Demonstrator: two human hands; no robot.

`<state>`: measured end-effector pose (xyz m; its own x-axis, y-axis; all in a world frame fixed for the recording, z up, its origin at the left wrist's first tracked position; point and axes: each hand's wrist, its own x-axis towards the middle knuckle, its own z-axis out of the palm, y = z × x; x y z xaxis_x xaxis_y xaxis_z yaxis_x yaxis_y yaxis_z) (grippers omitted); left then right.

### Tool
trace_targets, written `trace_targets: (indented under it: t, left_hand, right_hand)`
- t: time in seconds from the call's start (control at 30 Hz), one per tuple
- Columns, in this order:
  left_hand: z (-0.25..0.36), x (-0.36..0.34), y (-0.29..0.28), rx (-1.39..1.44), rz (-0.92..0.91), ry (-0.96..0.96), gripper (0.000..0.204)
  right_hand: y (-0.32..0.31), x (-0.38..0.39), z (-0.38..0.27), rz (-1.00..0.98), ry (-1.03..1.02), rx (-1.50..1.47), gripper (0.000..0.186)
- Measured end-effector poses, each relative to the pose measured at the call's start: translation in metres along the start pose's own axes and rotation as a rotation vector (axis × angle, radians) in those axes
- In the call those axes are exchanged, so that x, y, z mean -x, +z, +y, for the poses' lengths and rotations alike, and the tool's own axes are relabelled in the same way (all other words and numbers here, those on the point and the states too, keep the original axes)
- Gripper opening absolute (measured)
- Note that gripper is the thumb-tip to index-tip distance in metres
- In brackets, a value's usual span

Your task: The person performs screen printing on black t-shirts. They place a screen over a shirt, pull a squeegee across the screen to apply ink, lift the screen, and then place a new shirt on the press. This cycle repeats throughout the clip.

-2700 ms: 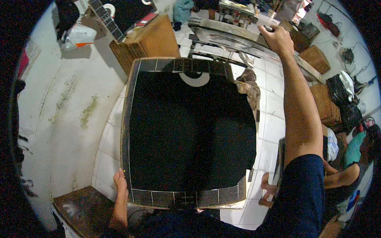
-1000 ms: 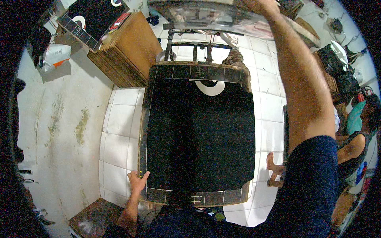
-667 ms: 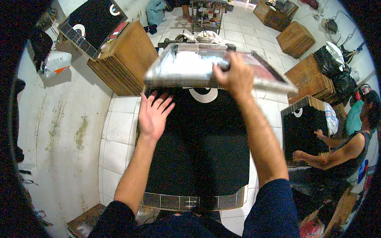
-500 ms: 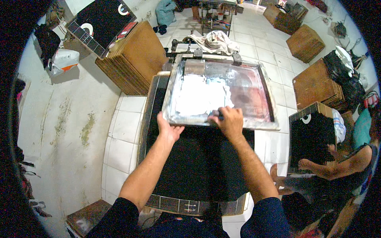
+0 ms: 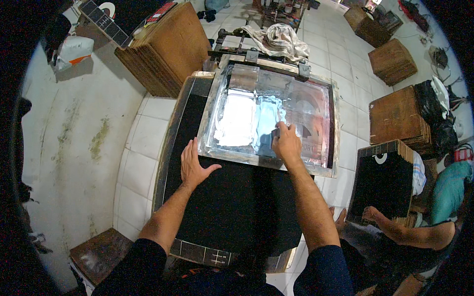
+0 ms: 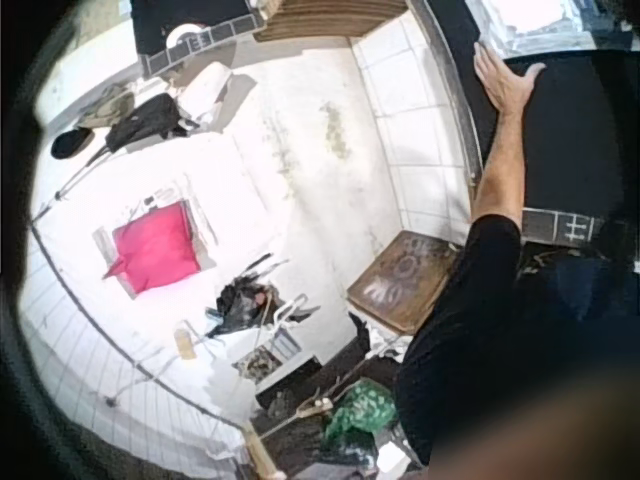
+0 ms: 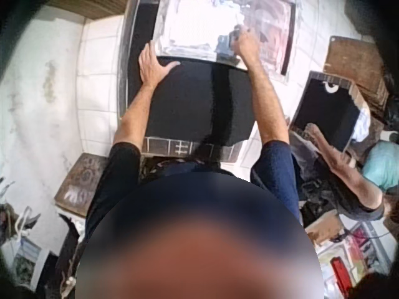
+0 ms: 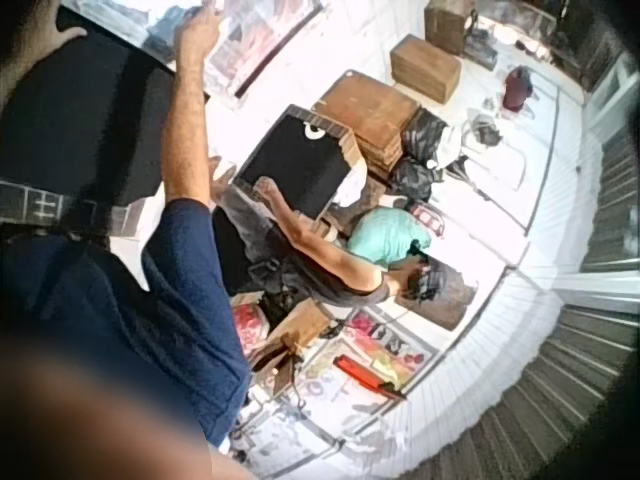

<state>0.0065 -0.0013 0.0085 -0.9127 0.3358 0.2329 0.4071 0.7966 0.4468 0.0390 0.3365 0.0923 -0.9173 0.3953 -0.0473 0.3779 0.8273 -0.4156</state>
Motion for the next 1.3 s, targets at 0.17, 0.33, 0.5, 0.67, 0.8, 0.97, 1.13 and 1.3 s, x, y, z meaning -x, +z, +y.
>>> trace_targets:
  t: [0.17, 0.33, 0.5, 0.67, 0.8, 0.97, 1.13, 1.3]
  left_hand:
    - [-0.004, 0.003, 0.011, -0.036, -0.039, 0.008, 0.130]
    - [-0.003, 0.000, 0.005, 0.000, -0.051, 0.008, 0.127]
    - [-0.003, 0.000, 0.003, 0.003, -0.052, 0.015, 0.125]
    - [-0.003, -0.002, 0.002, 0.018, -0.070, 0.012, 0.124]
    - [-0.001, -0.003, 0.000, 0.012, -0.094, -0.003, 0.124]
    - [-0.001, -0.005, -0.001, 0.013, -0.087, 0.004, 0.124]
    - [-0.001, -0.004, 0.003, -0.022, -0.107, -0.002, 0.124]
    - [-0.002, -0.003, 0.006, -0.053, -0.107, 0.005, 0.123]
  right_hand:
    - [-0.005, -0.004, 0.018, -0.067, -0.278, 0.018, 0.054]
    - [-0.019, -0.014, 0.009, -0.293, -0.403, 0.222, 0.053]
    - [-0.023, -0.032, -0.006, -0.312, -0.535, 0.388, 0.063]
    - [-0.021, -0.031, 0.002, -0.316, -0.557, 0.384, 0.069]
    - [-0.018, -0.017, 0.009, -0.243, -0.533, 0.213, 0.061]
    - [-0.009, -0.020, 0.008, 0.010, -0.457, 0.024, 0.022]
    - [0.004, -0.061, 0.007, 0.084, -0.342, 0.156, 0.013]
    - [0.023, -0.145, -0.003, 0.234, -0.346, 0.176, 0.014]
